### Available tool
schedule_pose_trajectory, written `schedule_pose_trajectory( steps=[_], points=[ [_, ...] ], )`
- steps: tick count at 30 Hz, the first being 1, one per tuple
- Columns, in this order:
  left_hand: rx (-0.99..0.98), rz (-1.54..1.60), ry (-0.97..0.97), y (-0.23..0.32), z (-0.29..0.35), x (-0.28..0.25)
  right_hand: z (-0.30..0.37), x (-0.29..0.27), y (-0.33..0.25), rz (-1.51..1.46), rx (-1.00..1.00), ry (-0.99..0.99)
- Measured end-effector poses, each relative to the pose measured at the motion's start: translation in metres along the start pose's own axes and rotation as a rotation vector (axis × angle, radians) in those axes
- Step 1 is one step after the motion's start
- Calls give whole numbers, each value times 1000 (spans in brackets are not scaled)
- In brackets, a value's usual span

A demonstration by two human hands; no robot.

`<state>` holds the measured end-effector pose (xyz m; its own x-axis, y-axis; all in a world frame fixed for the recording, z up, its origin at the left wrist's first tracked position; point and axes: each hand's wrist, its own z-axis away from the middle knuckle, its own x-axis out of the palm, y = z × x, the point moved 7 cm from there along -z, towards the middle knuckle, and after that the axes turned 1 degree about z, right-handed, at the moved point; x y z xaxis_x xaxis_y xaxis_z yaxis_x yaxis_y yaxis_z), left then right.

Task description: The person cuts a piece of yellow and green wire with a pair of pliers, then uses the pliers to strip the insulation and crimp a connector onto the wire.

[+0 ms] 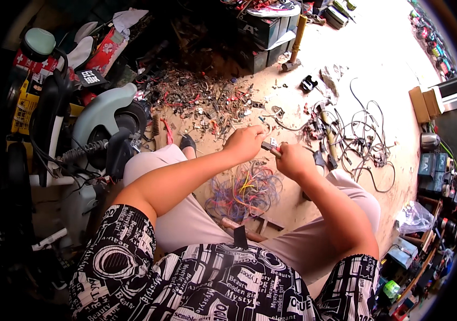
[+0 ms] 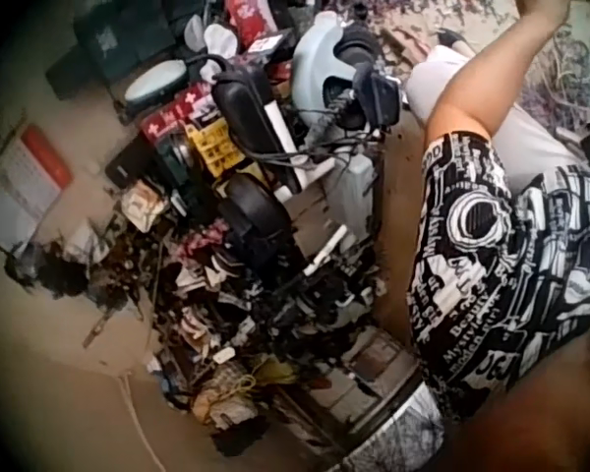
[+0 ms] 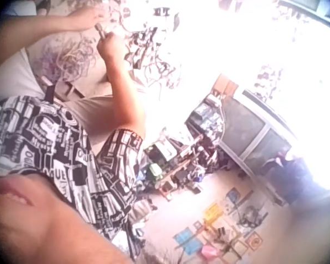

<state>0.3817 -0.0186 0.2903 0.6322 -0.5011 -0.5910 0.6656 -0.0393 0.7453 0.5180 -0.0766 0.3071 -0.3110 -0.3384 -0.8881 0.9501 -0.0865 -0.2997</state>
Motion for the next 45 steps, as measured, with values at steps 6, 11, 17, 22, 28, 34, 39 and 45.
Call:
schedule_pose_trajectory(
  steps=[6,11,17,22,28,34,39,45],
  points=[
    [-146,-73,-141,-25,-3,33,3,13,5,123,-45,-94],
    [-323,24,-279,-23,0,47,8,17,5,204,-136,-71],
    [-156,380,-253,24,-12,-4,11,-18,-10,97,-81,158],
    [-287,887,-311,40,5,-41,29,-43,3,-212,125,54],
    [-281,1076,-303,48,14,-57,39,-60,-17,-383,67,-11],
    [-298,1094,-409,58,16,-48,34,-65,-27,-418,-25,-5],
    [-319,1090,-428,60,15,-45,33,-62,-26,-417,-22,-48],
    [-343,1062,-433,63,18,-37,33,-55,-25,-503,3,-124]
  ],
)
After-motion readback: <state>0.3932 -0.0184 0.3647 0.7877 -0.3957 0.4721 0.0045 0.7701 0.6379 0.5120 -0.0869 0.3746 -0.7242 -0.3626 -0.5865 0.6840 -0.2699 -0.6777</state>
